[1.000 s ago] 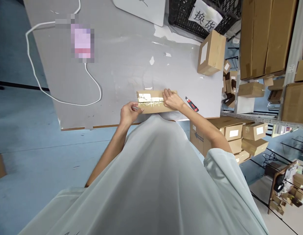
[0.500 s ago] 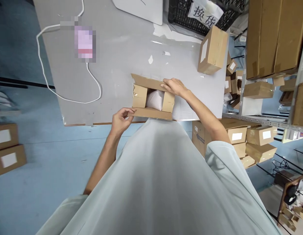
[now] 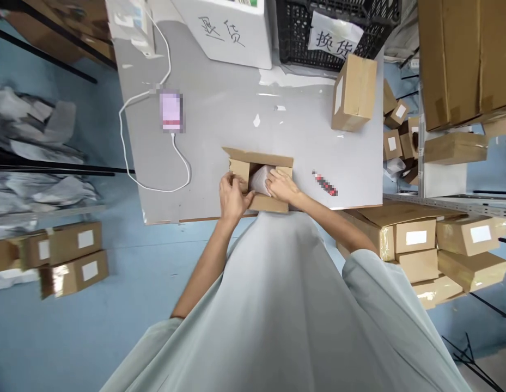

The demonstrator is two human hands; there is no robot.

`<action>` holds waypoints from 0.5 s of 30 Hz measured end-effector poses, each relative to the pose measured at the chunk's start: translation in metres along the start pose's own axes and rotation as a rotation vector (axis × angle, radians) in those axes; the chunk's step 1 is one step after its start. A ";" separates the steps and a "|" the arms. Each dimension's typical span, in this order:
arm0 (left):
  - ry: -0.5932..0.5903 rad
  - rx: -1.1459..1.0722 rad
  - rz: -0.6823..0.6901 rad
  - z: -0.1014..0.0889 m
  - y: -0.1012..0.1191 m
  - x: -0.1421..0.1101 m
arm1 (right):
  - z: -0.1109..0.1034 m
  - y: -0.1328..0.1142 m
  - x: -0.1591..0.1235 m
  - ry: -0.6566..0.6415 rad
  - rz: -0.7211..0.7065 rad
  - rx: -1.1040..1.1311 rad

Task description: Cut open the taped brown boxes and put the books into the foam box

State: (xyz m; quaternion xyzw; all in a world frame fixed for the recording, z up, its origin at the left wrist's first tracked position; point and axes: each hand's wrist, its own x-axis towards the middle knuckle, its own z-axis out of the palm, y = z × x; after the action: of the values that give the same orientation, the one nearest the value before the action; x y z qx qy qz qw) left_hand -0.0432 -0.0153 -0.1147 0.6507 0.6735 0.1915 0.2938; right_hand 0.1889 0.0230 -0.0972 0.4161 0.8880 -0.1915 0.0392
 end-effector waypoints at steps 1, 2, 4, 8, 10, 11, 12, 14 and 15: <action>0.009 0.005 -0.034 0.002 0.004 0.007 | 0.001 -0.004 -0.007 0.000 0.001 0.005; 0.019 0.010 -0.068 0.002 0.006 0.013 | 0.001 -0.007 -0.014 0.012 0.014 0.013; 0.033 0.016 -0.111 -0.002 0.005 0.021 | -0.003 -0.009 -0.030 0.060 0.055 0.039; 0.032 0.037 -0.083 -0.008 0.000 0.024 | -0.013 -0.009 -0.075 0.183 0.206 0.155; 0.033 0.065 -0.064 -0.003 0.005 0.022 | -0.012 -0.009 -0.099 0.224 0.314 0.236; 0.037 0.073 -0.066 0.001 0.009 0.021 | -0.009 -0.009 -0.110 0.242 0.371 0.279; 0.042 0.073 -0.074 0.005 0.012 0.021 | -0.005 -0.009 -0.118 0.262 0.425 0.322; 0.058 0.046 -0.089 0.012 0.018 0.019 | 0.004 -0.009 -0.129 0.301 0.514 0.402; 0.065 0.023 -0.090 0.013 0.019 0.019 | 0.009 -0.010 -0.132 0.322 0.550 0.432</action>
State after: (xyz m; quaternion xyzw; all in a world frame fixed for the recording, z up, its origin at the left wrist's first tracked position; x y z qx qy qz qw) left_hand -0.0202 0.0030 -0.1149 0.6164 0.7135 0.1913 0.2727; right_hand 0.2665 -0.0813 -0.0721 0.6623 0.6771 -0.2888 -0.1397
